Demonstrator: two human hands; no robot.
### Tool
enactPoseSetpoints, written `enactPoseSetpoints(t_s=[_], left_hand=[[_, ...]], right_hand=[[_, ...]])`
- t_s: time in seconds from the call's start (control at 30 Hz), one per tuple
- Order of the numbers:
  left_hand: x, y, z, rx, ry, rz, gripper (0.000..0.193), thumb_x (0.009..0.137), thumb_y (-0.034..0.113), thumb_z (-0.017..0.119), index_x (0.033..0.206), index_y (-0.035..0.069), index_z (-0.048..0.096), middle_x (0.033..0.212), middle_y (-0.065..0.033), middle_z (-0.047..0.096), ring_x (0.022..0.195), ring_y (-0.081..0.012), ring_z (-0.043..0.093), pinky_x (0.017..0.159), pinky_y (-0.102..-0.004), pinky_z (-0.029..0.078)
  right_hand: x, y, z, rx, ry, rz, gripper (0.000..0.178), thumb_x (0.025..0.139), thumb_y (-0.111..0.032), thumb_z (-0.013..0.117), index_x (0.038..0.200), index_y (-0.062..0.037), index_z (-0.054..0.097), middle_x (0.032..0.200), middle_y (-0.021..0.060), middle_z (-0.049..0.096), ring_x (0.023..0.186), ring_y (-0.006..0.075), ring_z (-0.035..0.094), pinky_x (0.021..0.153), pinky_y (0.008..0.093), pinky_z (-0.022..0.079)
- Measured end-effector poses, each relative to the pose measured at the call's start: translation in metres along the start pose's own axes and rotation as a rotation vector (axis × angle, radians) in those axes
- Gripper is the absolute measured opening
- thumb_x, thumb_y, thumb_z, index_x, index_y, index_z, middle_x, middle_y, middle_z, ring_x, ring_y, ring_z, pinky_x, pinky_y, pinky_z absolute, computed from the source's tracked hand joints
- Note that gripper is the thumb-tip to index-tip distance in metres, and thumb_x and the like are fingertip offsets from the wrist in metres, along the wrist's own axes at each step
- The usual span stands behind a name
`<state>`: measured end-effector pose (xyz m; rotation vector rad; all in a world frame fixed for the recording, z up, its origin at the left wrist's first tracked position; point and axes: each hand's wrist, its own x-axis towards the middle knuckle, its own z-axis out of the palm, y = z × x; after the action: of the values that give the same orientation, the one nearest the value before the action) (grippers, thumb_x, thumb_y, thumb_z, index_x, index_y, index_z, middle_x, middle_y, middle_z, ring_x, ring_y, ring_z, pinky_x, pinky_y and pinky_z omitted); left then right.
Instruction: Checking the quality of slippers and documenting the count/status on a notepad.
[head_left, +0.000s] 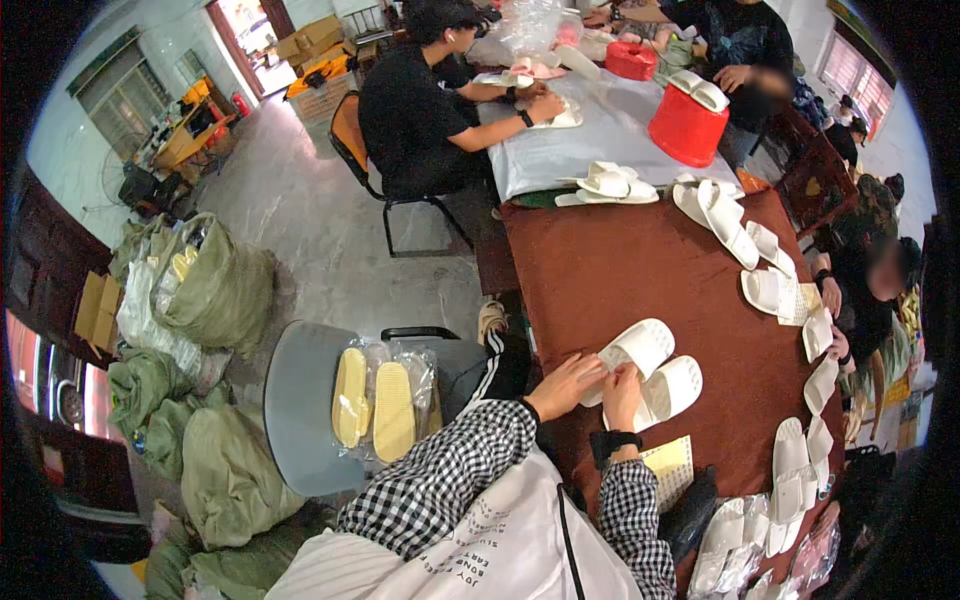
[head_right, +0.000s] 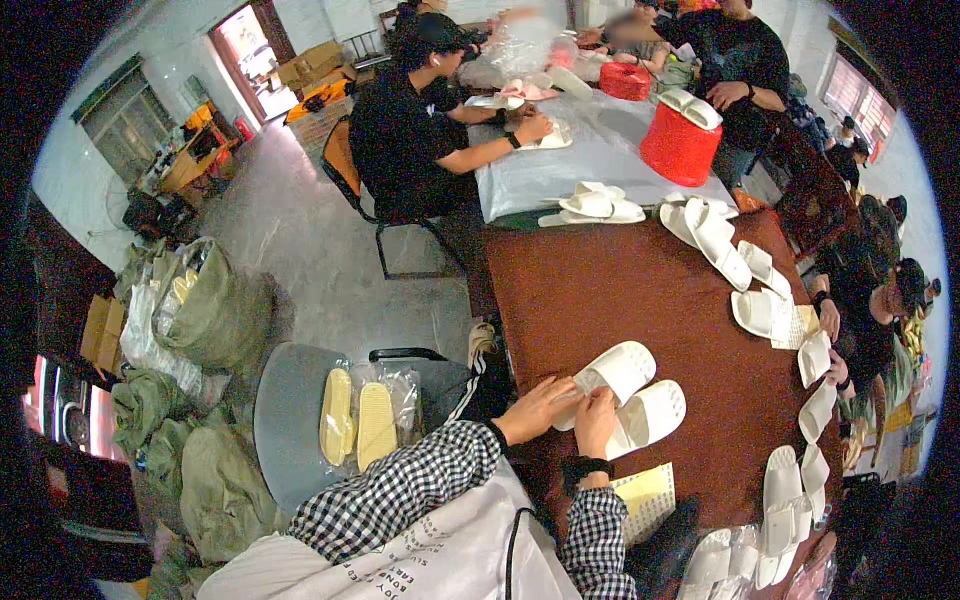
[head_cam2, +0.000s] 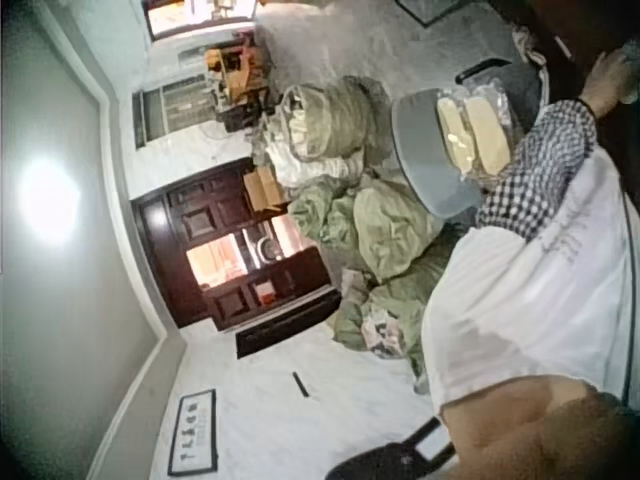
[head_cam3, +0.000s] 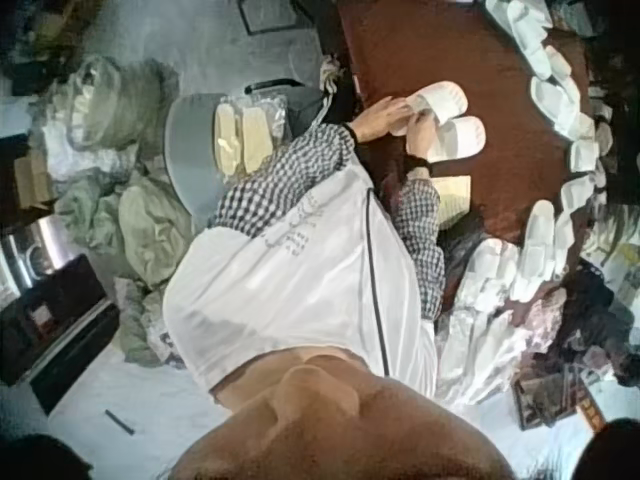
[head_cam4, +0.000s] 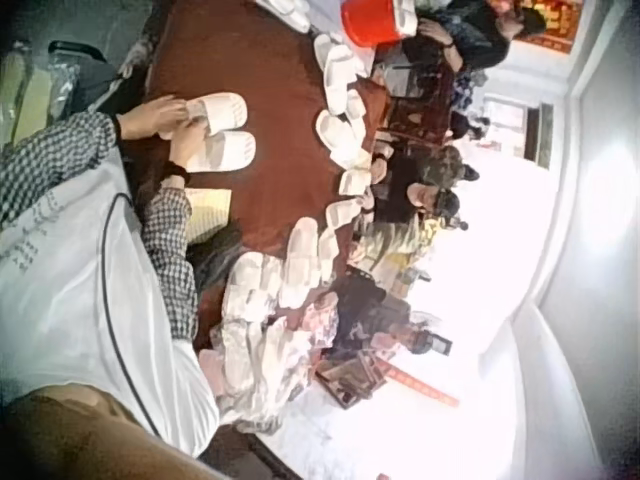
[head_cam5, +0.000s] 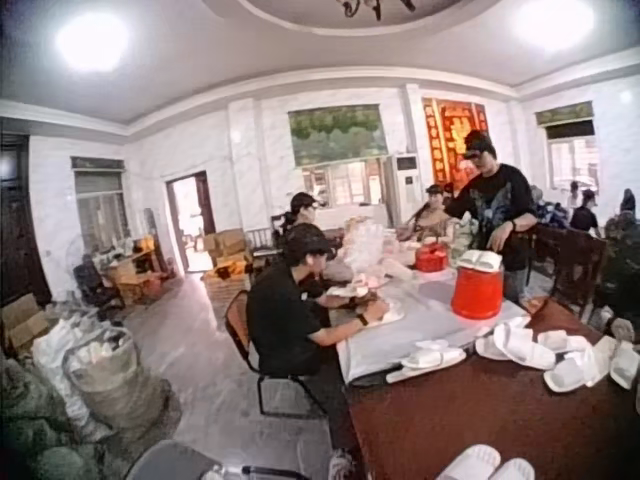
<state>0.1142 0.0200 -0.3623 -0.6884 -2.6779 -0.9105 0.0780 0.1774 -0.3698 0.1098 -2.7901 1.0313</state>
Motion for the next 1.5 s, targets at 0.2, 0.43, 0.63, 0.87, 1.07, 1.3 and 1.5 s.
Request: enactPoseSetpoints(t_s=[0.2,0.43,0.63,0.87,1.07,1.3,1.5], left_hand=[[0.017,0.000,-0.014,0.010,0.119,0.151,0.032,0.082,0.006,0.055,0.114,0.004,0.062,0.116,-0.0143,0.060,0.113,-0.0327,0.054,0.096,-0.0436,0.042],[0.014,0.004,-0.018,0.004,-0.109,0.059,0.040,0.083,0.000,0.050,0.122,-0.002,0.058,0.127,-0.0210,0.051,0.115,-0.0395,0.049,0.101,-0.0476,0.040],[0.007,-0.015,-0.006,-0.081,-0.171,0.102,0.060,0.080,-0.007,0.050,0.138,0.005,0.046,0.144,-0.0180,0.039,0.135,-0.0384,0.036,0.113,-0.0515,0.026],[0.005,-0.022,0.000,-0.088,-0.223,0.062,0.065,0.081,-0.009,0.047,0.143,0.008,0.041,0.146,-0.0172,0.037,0.138,-0.0348,0.035,0.115,-0.0510,0.023],[0.003,-0.024,-0.003,-0.088,-0.225,0.089,0.064,0.082,-0.008,0.046,0.144,0.008,0.039,0.148,-0.0170,0.037,0.139,-0.0352,0.034,0.117,-0.0511,0.022],[0.014,-0.023,-0.015,-0.163,-0.256,0.035,0.050,0.084,-0.003,0.052,0.134,0.005,0.052,0.142,-0.0170,0.044,0.133,-0.0380,0.039,0.112,-0.0500,0.030],[0.046,0.018,-0.018,-0.068,-0.158,0.160,0.038,0.086,0.007,0.062,0.123,0.005,0.059,0.124,-0.0176,0.051,0.120,-0.0376,0.047,0.103,-0.0502,0.038]], right_hand=[[-0.034,-0.045,-0.062,0.321,-0.055,-0.038,0.017,0.092,-0.004,0.059,0.108,0.0027,0.061,0.099,0.0180,0.066,0.088,0.0279,0.067,0.072,0.0372,0.053],[-0.151,-0.054,-0.208,0.202,0.310,0.275,0.014,0.091,0.001,0.060,0.104,0.0017,0.064,0.096,0.0174,0.064,0.085,0.0291,0.067,0.072,0.0333,0.053],[-0.259,-0.012,-0.241,-0.095,0.658,0.711,0.017,0.091,-0.004,0.063,0.106,0.0015,0.062,0.105,0.0163,0.061,0.099,0.0333,0.060,0.087,0.0398,0.048],[-0.237,0.002,-0.190,-0.549,0.554,0.711,0.057,0.086,-0.032,0.075,0.128,-0.0003,0.053,0.116,0.0203,0.056,0.111,0.0382,0.053,0.094,0.0443,0.045],[-0.218,0.033,-0.180,-0.551,0.459,0.697,0.060,0.079,-0.006,0.074,0.133,-0.0050,0.050,0.100,0.0124,0.057,0.094,0.0310,0.059,0.079,0.0405,0.051],[-0.225,0.042,-0.185,-0.487,0.424,0.540,0.062,0.079,-0.001,0.070,0.137,-0.0094,0.051,0.094,0.0114,0.057,0.087,0.0296,0.061,0.073,0.0403,0.053],[-0.222,0.041,-0.190,-0.441,0.405,0.489,0.067,0.078,0.002,0.069,0.140,-0.0106,0.050,0.093,0.0121,0.056,0.086,0.0312,0.060,0.074,0.0415,0.052]])
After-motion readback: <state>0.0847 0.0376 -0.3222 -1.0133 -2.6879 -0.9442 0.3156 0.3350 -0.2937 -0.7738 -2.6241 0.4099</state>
